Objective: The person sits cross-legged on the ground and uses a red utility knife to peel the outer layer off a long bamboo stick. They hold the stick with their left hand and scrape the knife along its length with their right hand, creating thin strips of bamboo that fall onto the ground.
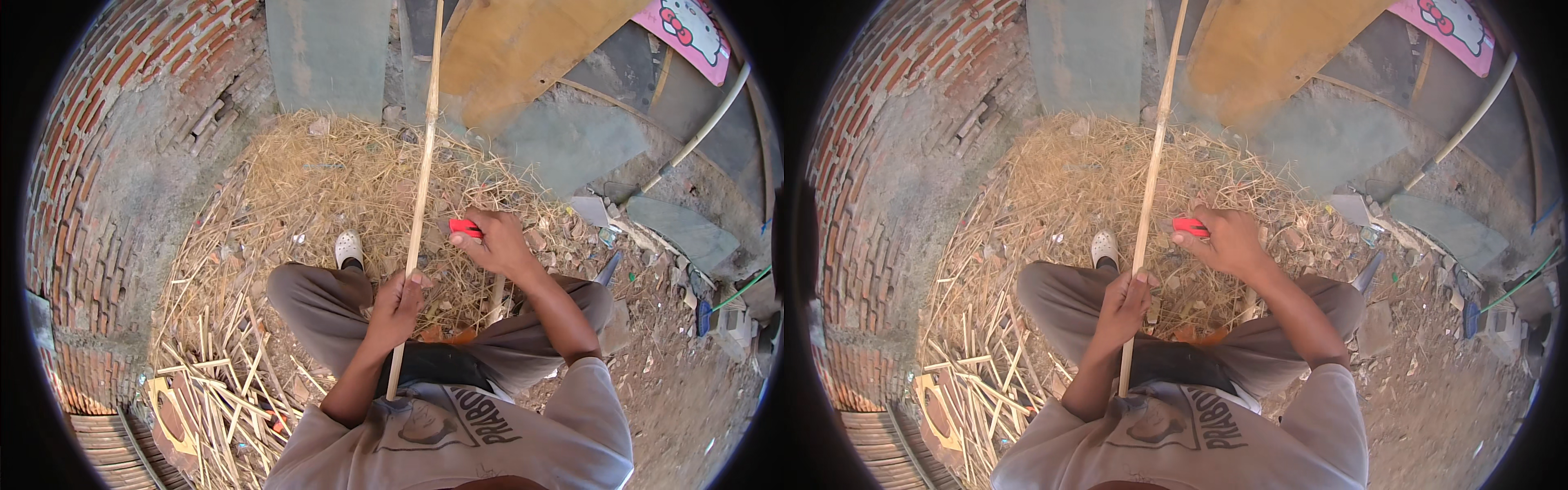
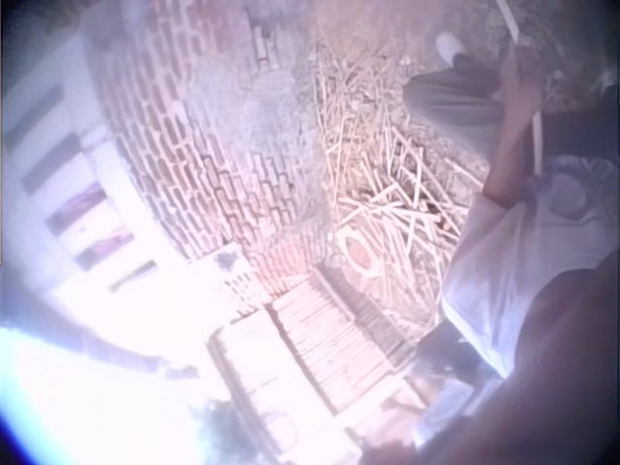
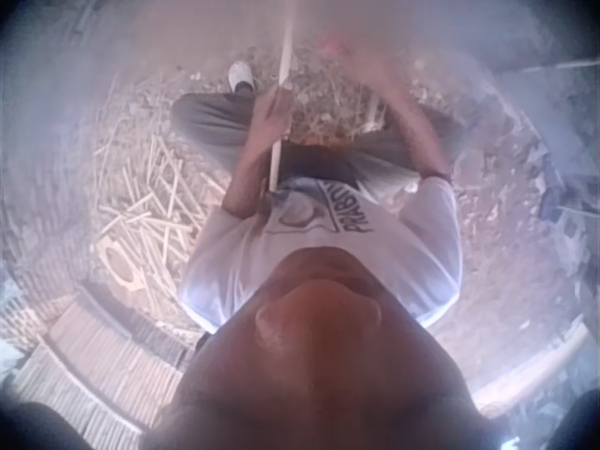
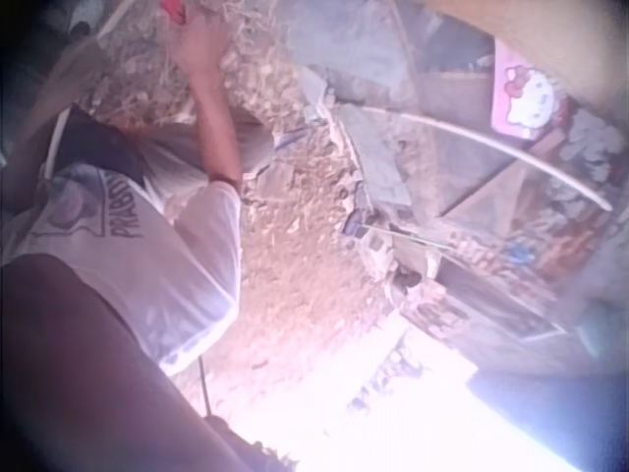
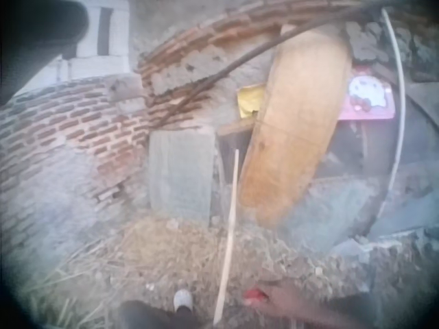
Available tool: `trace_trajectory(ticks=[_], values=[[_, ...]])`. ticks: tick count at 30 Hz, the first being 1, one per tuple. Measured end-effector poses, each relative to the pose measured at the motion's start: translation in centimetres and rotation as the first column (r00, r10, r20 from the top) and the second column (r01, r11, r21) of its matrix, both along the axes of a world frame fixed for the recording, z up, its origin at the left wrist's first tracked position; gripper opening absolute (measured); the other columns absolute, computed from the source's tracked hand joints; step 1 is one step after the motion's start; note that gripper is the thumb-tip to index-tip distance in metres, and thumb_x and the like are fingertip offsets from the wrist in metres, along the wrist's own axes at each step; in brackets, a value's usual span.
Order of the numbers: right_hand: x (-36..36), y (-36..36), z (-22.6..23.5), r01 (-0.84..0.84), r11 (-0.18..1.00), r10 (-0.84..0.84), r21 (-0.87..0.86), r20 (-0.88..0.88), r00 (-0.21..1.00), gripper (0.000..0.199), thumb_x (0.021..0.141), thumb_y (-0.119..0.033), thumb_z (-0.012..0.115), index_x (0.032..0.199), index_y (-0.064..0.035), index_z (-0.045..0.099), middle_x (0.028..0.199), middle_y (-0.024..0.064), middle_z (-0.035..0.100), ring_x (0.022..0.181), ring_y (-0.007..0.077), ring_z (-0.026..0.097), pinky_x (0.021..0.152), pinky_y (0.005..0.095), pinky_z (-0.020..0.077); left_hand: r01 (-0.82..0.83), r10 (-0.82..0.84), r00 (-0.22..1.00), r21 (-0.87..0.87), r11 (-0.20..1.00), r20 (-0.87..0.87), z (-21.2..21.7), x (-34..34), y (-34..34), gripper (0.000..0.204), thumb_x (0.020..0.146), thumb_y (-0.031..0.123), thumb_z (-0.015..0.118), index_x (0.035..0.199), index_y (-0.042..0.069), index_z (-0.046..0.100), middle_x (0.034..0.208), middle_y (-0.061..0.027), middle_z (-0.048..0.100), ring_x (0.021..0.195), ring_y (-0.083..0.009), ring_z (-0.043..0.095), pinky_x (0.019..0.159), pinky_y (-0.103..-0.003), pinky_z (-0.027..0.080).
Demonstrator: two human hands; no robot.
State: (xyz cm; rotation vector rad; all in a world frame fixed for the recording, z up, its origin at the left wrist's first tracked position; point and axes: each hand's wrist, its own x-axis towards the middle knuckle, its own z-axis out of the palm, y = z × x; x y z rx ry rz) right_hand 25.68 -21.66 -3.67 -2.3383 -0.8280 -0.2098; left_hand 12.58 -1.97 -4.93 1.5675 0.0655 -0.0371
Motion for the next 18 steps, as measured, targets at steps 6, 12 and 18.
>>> trace_trajectory(ticks=[6,12,18], values=[[-0.7,1.4,-1.1,-0.02,0.997,0.028,-0.07,0.118,0.993,0.055,0.082,-0.062,0.062,0.071,-0.0075,0.061,0.055,0.0108,0.055,0.051,0.033,0.058,0.051,0.0429,0.0454,0.025,-0.031,0.999,0.13,0.991,0.042,0.8,0.3,-1.0,0.02,0.103,0.014,0.044,0.096,0.002,0.058,0.059,0.0021,0.041,0.054,-0.005,0.039,0.05,-0.026,0.034],[0.9,0.7,-2.2,0.118,0.992,-0.104,-0.037,0.277,0.955,0.058,0.077,-0.066,0.064,0.068,-0.0091,0.06,0.05,0.0093,0.052,0.048,0.0311,0.058,0.049,0.0413,0.0452,0.034,-0.066,0.996,0.419,0.907,0.063,1.3,-0.5,-1.4,0.02,0.102,0.016,0.045,0.094,0.002,0.057,0.056,0.0011,0.044,0.051,-0.0049,0.042,0.049,-0.027,0.035],[2.2,0.6,-3.8,0.121,0.992,-0.103,-0.025,0.377,0.92,0.066,0.076,-0.074,0.058,0.063,-0.01,0.059,0.043,0.008,0.05,0.041,0.0277,0.056,0.041,0.0383,0.0444,0.001,-0.081,0.991,0.592,0.806,0.109,1.5,-0.9,-1.3,0.016,0.098,0.012,0.048,0.089,0.001,0.054,0.056,-0.0134,0.052,0.049,-0.0257,0.056,0.051,-0.037,0.042]])
